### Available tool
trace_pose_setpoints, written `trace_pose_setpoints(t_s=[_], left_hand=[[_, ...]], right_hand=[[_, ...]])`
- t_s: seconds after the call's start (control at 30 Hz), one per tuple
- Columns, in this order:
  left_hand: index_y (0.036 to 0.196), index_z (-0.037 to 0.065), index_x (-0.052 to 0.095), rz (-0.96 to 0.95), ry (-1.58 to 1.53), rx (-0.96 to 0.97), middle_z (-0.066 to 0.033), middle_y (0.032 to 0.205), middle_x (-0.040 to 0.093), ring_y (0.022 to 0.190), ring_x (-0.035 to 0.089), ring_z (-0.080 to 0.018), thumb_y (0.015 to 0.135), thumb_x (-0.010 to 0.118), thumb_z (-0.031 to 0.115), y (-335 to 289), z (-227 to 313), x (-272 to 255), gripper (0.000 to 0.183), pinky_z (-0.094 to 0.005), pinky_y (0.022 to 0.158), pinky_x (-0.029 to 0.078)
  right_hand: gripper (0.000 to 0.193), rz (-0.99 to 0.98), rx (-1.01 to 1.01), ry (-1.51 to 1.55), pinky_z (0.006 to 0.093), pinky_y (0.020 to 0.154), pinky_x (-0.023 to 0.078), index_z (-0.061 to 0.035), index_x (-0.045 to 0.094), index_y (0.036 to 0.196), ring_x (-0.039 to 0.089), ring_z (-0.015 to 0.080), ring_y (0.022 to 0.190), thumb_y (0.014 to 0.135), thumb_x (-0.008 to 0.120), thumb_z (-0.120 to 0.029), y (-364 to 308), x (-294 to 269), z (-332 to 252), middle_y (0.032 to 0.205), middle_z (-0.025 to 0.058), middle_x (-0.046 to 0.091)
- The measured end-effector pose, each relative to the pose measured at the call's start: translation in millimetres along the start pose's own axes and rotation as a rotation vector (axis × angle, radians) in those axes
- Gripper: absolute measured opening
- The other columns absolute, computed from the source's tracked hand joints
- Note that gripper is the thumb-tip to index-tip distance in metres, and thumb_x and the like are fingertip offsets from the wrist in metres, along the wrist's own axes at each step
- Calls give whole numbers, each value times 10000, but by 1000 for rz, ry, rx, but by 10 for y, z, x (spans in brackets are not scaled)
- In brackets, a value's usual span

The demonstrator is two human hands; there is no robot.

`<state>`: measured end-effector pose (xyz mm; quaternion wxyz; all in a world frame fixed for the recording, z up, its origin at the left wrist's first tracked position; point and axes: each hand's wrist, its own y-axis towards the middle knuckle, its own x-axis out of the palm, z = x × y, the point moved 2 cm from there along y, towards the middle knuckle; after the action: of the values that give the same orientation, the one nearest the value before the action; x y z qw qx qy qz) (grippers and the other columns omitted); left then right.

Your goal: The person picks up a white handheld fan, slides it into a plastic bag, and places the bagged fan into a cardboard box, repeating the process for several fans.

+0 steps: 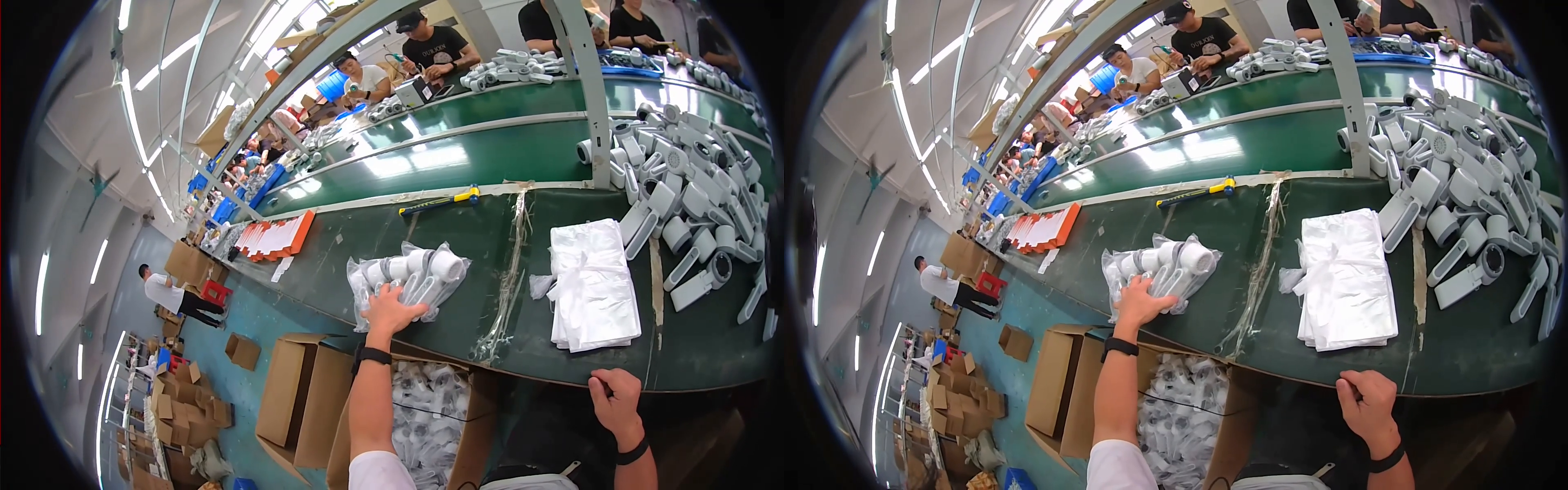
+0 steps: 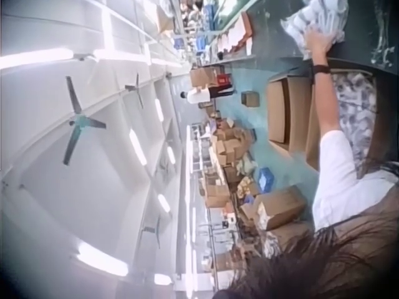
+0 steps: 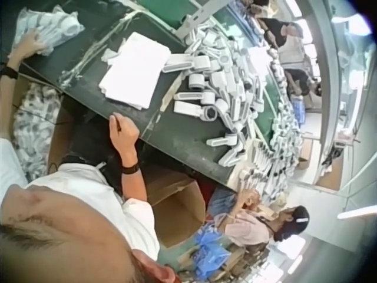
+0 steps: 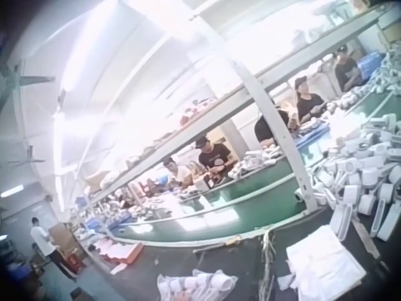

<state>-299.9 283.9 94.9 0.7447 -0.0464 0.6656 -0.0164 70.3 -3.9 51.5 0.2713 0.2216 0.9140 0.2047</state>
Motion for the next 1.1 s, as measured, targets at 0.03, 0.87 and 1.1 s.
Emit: trace_pose_setpoints(t_s=[0.03, 0.87, 1.1], left_hand=[[1335, 151, 584, 2, 1, -2, -84, 1498, 395, 1361, 341, -422, 581, 718, 658, -4, -14, -2, 919, -728, 1007, 250], [1280, 98, 627, 72, 17, -22, -93, 1419, 468, 1297, 417, -406, 570, 720, 675, -64, -51, 18, 919, -661, 1025, 297], [1369, 158, 558, -30, -6, 26, -99, 1510, 383, 1361, 350, -416, 574, 696, 751, 71, 36, -1, 1001, -690, 1053, 249]], right_hand=[[62, -1, 0, 4, 310, 503, 413, 2, 670, 850, 546, 208, 515, 800, 697, -22, -2, -5, -9, 631, 98, 579], [64, -17, -13, 26, 329, 497, 414, -12, 674, 843, 547, 234, 510, 798, 709, -42, 1, 46, -24, 611, 96, 565], [62, -20, 20, -37, 328, 519, 384, 6, 654, 873, 514, 223, 535, 830, 673, -34, -65, -13, 34, 651, 109, 542]])
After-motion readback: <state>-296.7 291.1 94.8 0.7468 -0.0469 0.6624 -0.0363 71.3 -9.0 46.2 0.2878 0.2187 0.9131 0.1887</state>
